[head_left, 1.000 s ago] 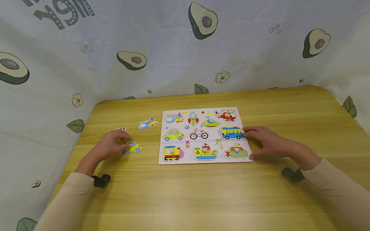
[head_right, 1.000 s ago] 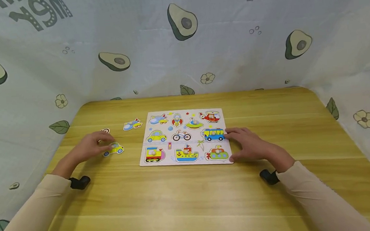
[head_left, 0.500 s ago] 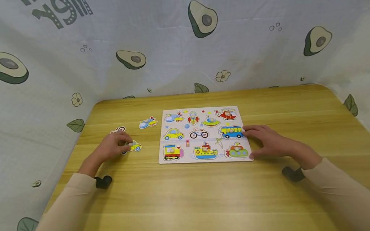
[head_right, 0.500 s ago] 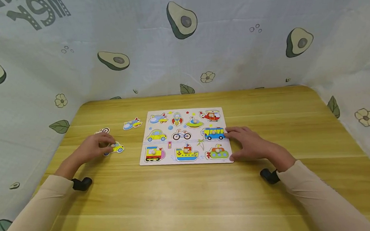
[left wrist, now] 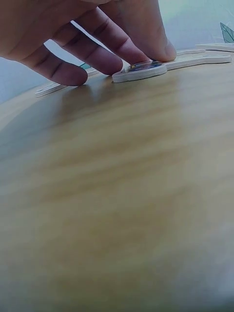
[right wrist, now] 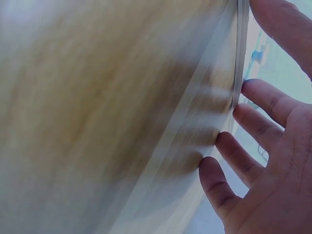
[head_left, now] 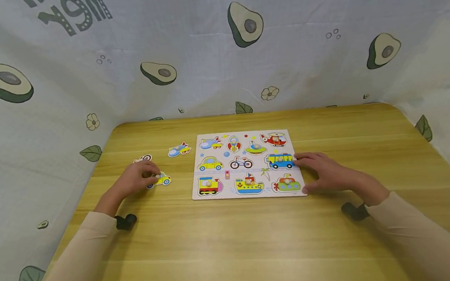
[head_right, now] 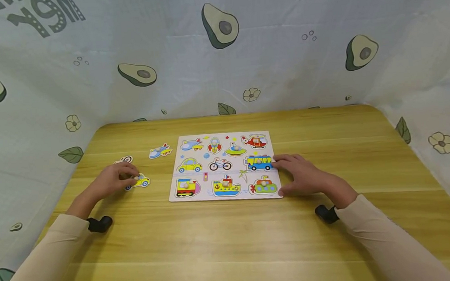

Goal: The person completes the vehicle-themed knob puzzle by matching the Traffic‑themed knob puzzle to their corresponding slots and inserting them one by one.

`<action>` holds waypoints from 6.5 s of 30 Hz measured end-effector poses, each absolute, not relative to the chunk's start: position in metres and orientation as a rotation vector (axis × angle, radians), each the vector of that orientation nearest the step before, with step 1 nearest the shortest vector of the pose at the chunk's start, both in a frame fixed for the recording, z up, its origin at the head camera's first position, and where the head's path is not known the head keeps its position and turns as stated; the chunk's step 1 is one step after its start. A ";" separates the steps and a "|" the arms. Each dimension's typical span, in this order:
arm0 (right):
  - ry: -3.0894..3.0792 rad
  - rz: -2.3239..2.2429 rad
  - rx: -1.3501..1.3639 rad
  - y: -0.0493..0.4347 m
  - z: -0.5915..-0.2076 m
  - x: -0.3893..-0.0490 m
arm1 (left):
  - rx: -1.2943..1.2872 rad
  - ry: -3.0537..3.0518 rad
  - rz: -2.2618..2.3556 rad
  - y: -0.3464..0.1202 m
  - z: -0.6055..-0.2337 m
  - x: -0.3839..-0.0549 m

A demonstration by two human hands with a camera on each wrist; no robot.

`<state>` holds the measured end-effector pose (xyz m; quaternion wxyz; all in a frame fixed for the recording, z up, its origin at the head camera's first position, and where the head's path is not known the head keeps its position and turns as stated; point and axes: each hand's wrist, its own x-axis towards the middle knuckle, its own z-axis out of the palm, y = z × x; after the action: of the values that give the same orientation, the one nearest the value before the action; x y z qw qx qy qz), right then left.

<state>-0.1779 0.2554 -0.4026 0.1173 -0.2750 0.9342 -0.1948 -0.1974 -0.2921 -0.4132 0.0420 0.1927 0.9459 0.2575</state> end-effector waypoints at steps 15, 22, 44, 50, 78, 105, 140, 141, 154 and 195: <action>2.728 -0.571 -0.784 0.255 -0.403 -0.177 | 0.485 2.896 0.872 -0.292 -0.401 -0.191; 2.731 -0.566 -0.780 0.256 -0.404 -0.177 | 0.519 2.927 0.948 -0.278 -0.383 -0.191; 2.715 -0.589 -0.778 0.256 -0.402 -0.176 | 0.633 2.861 1.033 -0.225 -0.366 -0.212; 2.713 -0.589 -0.772 0.255 -0.402 -0.176 | 0.641 2.810 1.034 -0.203 -0.366 -0.225; 2.703 -0.589 -0.746 0.257 -0.402 -0.177 | 0.683 2.690 0.902 -0.164 -0.402 -0.243; 2.722 -0.582 -0.766 0.257 -0.405 -0.177 | 0.654 2.707 0.920 -0.158 -0.412 -0.245; 2.718 -0.577 -0.757 0.256 -0.403 -0.178 | 0.513 2.721 0.959 -0.174 -0.406 -0.244; 2.717 -0.577 -0.755 0.256 -0.403 -0.178 | 0.504 2.732 0.947 -0.176 -0.404 -0.244; 2.720 -0.579 -0.759 0.256 -0.402 -0.177 | 0.482 2.851 0.962 -0.215 -0.387 -0.239; 2.712 -0.569 -0.764 0.256 -0.406 -0.180 | 0.154 2.998 0.757 -0.335 -0.408 -0.222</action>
<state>-0.1796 0.2557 -0.4057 0.1331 -0.2634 0.9351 -0.1961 -0.2224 -0.3347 -0.4078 0.0229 0.0497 0.9681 0.2445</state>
